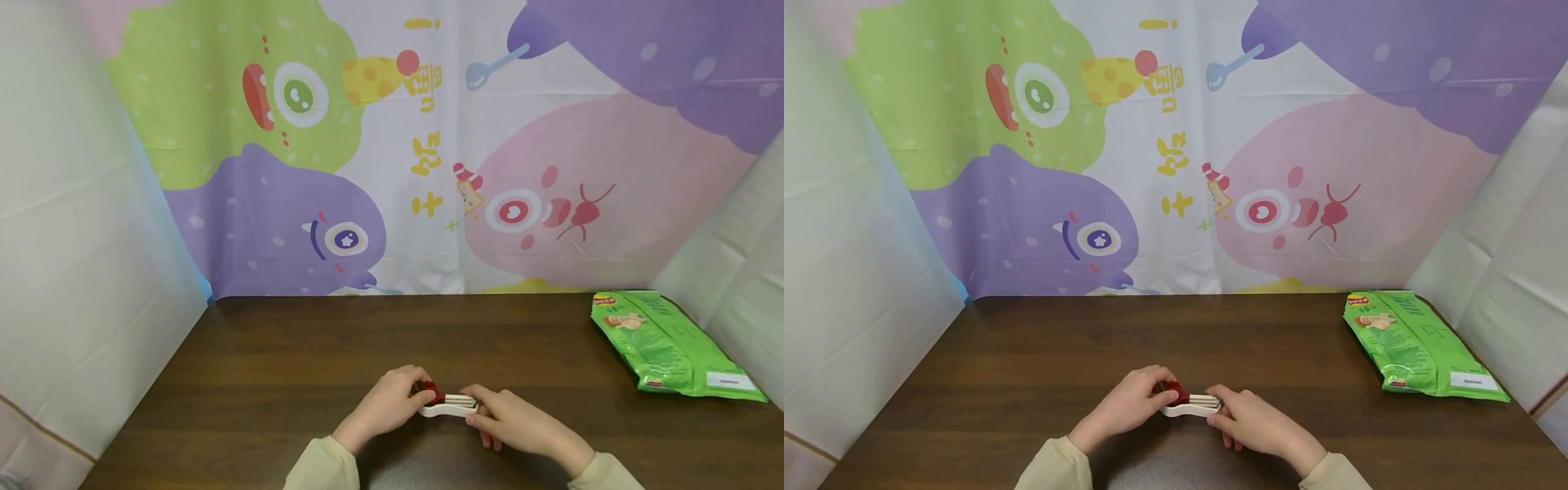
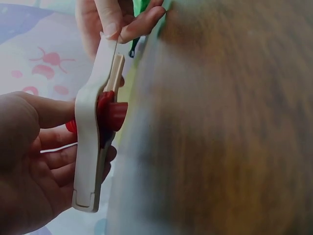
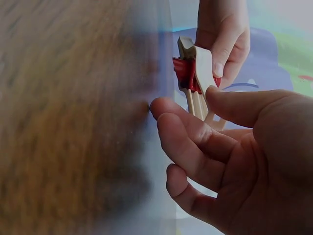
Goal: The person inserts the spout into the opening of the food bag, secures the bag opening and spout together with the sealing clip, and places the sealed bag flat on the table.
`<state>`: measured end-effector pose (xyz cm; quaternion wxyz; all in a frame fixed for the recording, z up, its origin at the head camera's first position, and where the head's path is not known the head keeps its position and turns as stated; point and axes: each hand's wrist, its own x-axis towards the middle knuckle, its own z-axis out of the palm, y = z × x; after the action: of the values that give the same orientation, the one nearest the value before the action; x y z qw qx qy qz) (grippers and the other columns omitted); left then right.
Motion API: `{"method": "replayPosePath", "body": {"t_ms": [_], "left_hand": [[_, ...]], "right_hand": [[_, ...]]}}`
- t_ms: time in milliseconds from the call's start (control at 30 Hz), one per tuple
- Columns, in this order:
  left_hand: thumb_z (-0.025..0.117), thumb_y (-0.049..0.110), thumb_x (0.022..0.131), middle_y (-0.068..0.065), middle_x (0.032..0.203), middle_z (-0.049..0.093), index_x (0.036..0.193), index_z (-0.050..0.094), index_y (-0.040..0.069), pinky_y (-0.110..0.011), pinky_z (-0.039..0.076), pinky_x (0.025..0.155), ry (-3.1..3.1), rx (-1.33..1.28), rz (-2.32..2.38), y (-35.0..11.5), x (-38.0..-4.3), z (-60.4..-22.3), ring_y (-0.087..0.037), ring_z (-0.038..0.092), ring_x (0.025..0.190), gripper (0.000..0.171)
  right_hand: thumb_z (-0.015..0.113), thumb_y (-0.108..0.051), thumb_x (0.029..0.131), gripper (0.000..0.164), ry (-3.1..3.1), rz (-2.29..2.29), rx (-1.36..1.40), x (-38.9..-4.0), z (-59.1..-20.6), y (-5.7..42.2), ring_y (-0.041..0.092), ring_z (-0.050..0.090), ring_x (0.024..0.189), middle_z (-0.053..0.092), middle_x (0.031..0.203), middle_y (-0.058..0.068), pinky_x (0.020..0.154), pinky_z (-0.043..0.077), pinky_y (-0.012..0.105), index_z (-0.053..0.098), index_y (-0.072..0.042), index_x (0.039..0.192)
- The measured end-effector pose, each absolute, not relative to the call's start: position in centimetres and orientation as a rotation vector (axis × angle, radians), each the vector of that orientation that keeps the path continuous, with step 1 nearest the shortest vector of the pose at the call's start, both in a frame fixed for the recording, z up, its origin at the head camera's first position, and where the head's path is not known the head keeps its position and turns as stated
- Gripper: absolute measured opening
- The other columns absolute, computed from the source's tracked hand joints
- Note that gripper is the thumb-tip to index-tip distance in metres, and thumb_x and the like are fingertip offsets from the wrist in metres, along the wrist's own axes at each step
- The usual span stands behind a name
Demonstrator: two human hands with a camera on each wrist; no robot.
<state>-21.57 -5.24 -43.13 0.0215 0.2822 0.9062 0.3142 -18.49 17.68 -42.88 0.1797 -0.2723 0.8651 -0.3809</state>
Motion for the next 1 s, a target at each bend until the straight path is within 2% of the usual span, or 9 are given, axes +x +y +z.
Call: {"method": "replayPosePath", "body": {"t_ms": [100, 333, 467, 733, 1000], "left_hand": [[0.062, 0.025, 0.086, 0.007, 0.085, 0.058, 0.093, 0.064, 0.014, -0.020, 0.042, 0.063, 2.829, 0.863, 0.979, -5.24, -21.64, -43.30, -0.004, 0.051, 0.071, 0.013], [0.063, 0.025, 0.084, 0.006, 0.083, 0.059, 0.091, 0.064, 0.014, -0.019, 0.042, 0.062, 2.840, 0.842, 1.001, -5.17, -21.76, -43.51, -0.003, 0.052, 0.070, 0.013], [0.065, 0.026, 0.083, 0.006, 0.083, 0.060, 0.091, 0.064, 0.014, -0.020, 0.042, 0.063, 2.834, 0.835, 1.021, -5.18, -21.74, -43.49, -0.004, 0.053, 0.071, 0.014], [0.067, 0.028, 0.082, 0.007, 0.082, 0.061, 0.088, 0.065, 0.016, -0.021, 0.043, 0.064, 2.836, 0.793, 1.051, -5.24, -21.79, -43.58, -0.004, 0.054, 0.072, 0.014], [0.064, 0.032, 0.083, 0.010, 0.083, 0.060, 0.088, 0.065, 0.019, -0.021, 0.043, 0.064, 2.815, 0.789, 1.047, -5.24, -21.78, -43.60, -0.003, 0.053, 0.072, 0.015]], "right_hand": [[0.051, -0.027, 0.093, 0.036, 2.463, -1.086, -0.779, -18.53, -42.95, 17.69, 0.008, 0.053, 0.047, 0.057, 0.062, -0.004, 0.047, 0.042, 0.023, 0.045, -0.006, 0.121], [0.058, -0.025, 0.089, 0.033, 2.698, -1.031, -0.804, -18.83, -43.11, 17.68, 0.000, 0.045, 0.061, 0.053, 0.078, -0.008, 0.054, 0.040, 0.020, 0.052, -0.003, 0.113], [0.059, -0.023, 0.088, 0.030, 2.713, -1.051, -0.793, -18.96, -43.23, 17.77, -0.001, 0.046, 0.059, 0.054, 0.075, -0.008, 0.053, 0.040, 0.020, 0.053, -0.004, 0.110], [0.062, -0.023, 0.086, 0.036, 2.594, -1.075, -0.909, -18.76, -43.20, 17.83, -0.003, 0.047, 0.059, 0.057, 0.075, -0.011, 0.054, 0.042, 0.019, 0.051, -0.004, 0.114], [0.062, -0.024, 0.086, 0.037, 2.561, -1.059, -0.861, -18.77, -43.01, 17.71, -0.002, 0.047, 0.059, 0.057, 0.075, -0.010, 0.052, 0.041, 0.019, 0.053, -0.002, 0.115]]}}
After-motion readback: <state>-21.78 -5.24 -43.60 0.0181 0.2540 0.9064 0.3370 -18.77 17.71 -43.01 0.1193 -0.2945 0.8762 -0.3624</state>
